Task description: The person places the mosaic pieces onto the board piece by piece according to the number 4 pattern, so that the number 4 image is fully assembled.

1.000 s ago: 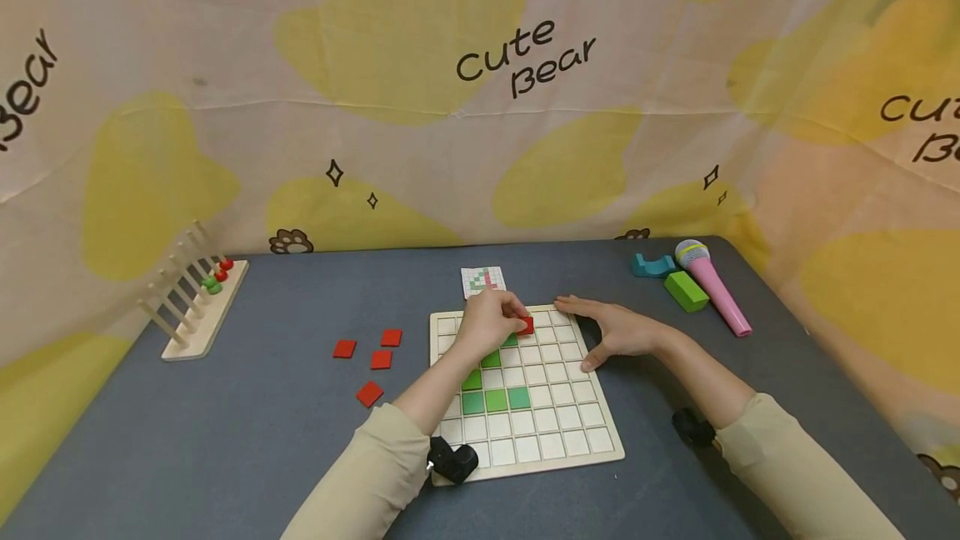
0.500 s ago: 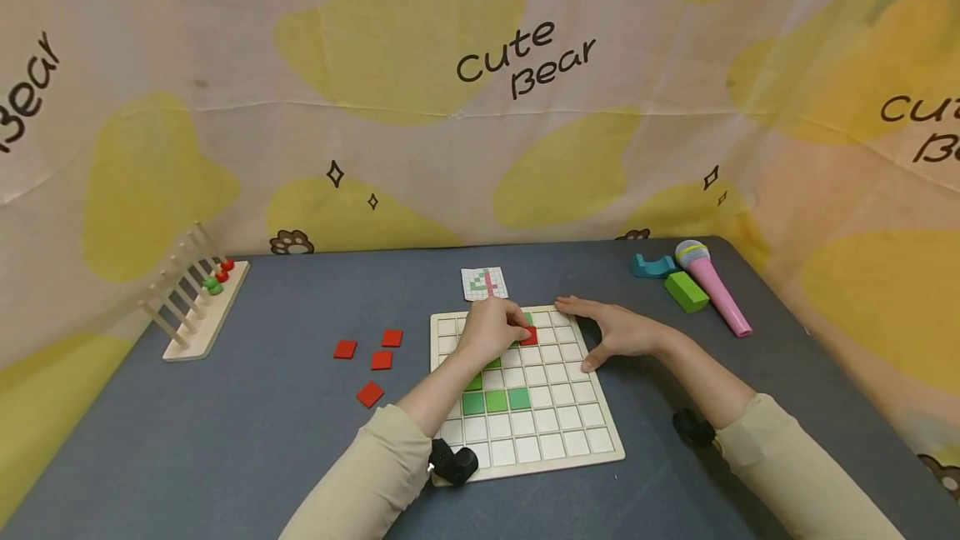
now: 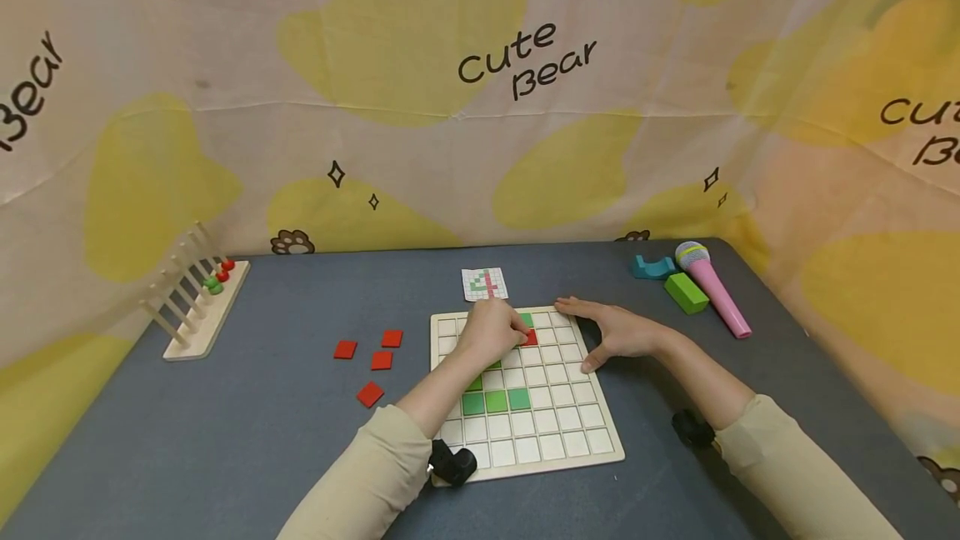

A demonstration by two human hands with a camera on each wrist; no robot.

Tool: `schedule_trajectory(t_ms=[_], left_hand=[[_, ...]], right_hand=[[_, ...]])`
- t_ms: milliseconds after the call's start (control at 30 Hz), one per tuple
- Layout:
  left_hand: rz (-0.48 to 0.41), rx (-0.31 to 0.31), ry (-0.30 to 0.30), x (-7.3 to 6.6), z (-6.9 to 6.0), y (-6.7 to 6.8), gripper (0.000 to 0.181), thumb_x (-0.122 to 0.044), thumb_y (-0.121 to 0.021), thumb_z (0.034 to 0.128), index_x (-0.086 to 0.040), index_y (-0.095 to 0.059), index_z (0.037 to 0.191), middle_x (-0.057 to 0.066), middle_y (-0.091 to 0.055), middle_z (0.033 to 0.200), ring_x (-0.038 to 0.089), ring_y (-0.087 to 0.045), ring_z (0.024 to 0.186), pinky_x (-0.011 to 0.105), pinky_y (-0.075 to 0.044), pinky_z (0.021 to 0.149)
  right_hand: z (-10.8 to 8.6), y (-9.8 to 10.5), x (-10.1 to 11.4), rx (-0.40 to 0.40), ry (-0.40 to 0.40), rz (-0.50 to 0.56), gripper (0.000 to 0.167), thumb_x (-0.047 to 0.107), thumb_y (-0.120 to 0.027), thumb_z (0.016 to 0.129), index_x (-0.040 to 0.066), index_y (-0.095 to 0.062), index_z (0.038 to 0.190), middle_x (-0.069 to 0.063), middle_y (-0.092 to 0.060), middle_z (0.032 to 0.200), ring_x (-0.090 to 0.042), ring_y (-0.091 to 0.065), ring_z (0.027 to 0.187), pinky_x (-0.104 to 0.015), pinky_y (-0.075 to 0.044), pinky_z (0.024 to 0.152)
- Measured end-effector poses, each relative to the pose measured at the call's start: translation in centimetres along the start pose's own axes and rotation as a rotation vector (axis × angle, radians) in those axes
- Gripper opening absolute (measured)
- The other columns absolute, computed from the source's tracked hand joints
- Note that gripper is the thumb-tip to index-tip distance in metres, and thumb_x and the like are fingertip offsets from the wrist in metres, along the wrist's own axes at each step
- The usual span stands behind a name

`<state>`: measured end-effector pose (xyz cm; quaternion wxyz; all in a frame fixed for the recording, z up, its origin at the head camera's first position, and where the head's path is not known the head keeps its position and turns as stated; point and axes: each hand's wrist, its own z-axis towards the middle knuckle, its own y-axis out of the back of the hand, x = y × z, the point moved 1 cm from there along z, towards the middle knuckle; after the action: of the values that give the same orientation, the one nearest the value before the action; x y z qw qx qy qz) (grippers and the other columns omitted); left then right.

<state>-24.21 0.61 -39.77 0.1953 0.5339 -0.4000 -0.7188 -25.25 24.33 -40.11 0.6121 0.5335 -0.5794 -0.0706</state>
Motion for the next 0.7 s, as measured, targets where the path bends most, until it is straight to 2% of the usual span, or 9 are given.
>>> schedule_trajectory(t_ms=[133,233,333,500,700], left_hand=[[-0.036,0.012,-0.028,-0.1,0.0,0.6,0.009,-0.006,-0.076,0.081,-0.009,-0.08,0.088,0.006,-0.078,0.087,0.019,-0.069,0.081,0.023,-0.049,0.064],[-0.08,0.011,-0.035,-0.1,0.0,1.5,0.012,-0.006,-0.072,0.0846,-0.008,-0.079,0.095,0.007,-0.077,0.092,0.019,-0.068,0.081,0.023,-0.048,0.064],[-0.111,-0.004,-0.031,0.2,0.1,2.8,0.014,-0.008,-0.071,0.0875,-0.007,-0.078,0.099,0.007,-0.076,0.096,0.02,-0.069,0.084,0.024,-0.05,0.066],[-0.164,-0.048,0.025,0.9,0.1,5.4,0.015,-0.012,-0.07,0.0893,-0.01,-0.077,0.103,0.006,-0.075,0.101,0.019,-0.069,0.084,0.023,-0.051,0.066],[-0.17,-0.079,0.058,2.3,-0.3,8.5,0.018,-0.014,-0.067,0.0917,-0.012,-0.075,0.108,0.007,-0.074,0.106,0.019,-0.069,0.083,0.024,-0.05,0.064]], right_hand=[[0.0,0.0,0.0,0.002,0.004,0.006,0.109,0.035,-0.088,0.069,0.01,-0.028,0.156,-0.018,-0.016,0.166,-0.042,-0.012,0.154,-0.071,-0.016,0.115],[0.0,0.0,-0.1,0.003,0.012,0.013,0.109,0.034,-0.088,0.069,0.01,-0.028,0.156,-0.018,-0.016,0.166,-0.043,-0.012,0.154,-0.071,-0.016,0.115],[0.0,0.0,-0.1,0.007,0.014,0.016,0.108,0.034,-0.088,0.07,0.01,-0.027,0.156,-0.018,-0.016,0.166,-0.043,-0.012,0.154,-0.071,-0.016,0.115],[0.0,0.1,-0.1,0.005,0.005,0.003,0.108,0.035,-0.087,0.07,0.011,-0.027,0.156,-0.018,-0.016,0.166,-0.043,-0.011,0.154,-0.071,-0.015,0.116],[0.0,0.0,0.0,0.0,0.0,0.001,0.109,0.035,-0.088,0.069,0.01,-0.027,0.156,-0.019,-0.016,0.166,-0.042,-0.011,0.154,-0.07,-0.015,0.117]])
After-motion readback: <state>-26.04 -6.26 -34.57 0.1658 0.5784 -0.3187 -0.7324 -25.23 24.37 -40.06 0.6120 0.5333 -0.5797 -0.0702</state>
